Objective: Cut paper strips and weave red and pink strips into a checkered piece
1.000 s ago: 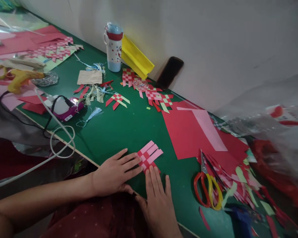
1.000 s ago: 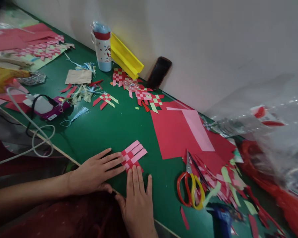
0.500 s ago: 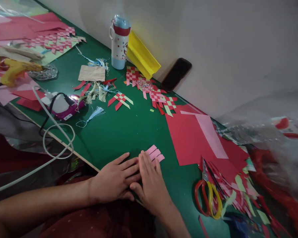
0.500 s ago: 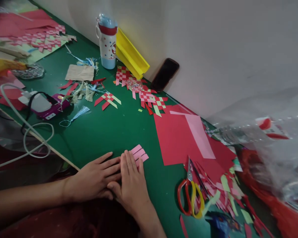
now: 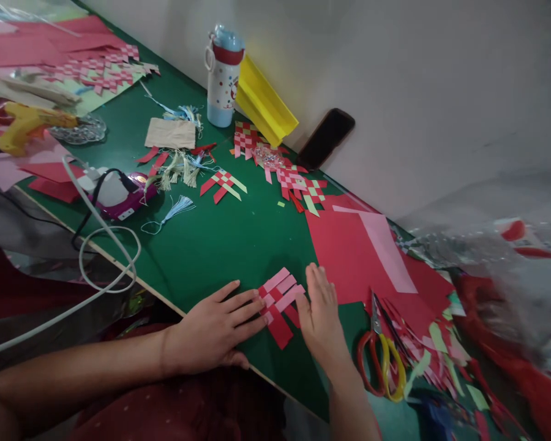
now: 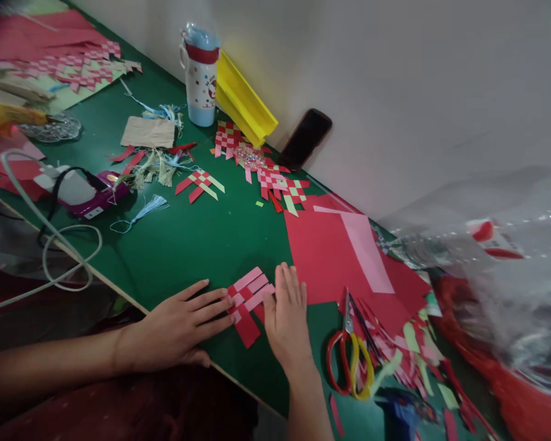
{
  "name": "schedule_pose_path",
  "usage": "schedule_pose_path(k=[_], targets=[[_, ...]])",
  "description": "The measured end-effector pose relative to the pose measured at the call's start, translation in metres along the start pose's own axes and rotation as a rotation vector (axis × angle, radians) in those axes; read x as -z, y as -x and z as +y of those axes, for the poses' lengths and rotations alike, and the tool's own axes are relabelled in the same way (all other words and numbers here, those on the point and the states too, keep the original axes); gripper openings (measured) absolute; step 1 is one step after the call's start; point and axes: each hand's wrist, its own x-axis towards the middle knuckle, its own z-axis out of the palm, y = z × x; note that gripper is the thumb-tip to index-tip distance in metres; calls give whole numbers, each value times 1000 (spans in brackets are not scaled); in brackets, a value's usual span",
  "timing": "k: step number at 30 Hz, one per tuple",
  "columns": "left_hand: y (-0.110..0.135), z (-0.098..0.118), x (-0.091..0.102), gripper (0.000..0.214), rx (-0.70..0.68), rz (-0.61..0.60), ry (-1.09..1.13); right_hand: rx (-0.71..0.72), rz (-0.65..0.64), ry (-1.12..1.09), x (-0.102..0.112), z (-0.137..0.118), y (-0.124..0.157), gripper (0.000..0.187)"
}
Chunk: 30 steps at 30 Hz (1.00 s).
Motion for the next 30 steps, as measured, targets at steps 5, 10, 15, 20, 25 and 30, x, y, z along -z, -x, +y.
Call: schedule_pose_path(k=[5, 10, 15, 20, 25, 30], targets=[[-5, 1, 2, 65, -7, 3, -8, 83, 126, -2, 7, -2, 16, 37], [-12, 2, 5, 63, 6, -8, -25, 85, 144, -20, 8, -17, 10, 31], [-11, 2, 7, 61, 10, -13, -27, 15, 76, 35, 3, -33, 4, 33], [-8, 1, 6, 61, 14, 4, -12, -47, 90, 39, -2, -40, 10, 32], [-8, 1, 4, 60, 12, 6, -4, -51, 75, 48, 1, -40, 11, 33], [-9, 0, 6, 62, 11, -20, -14, -66, 178, -4, 10, -26, 19, 31]])
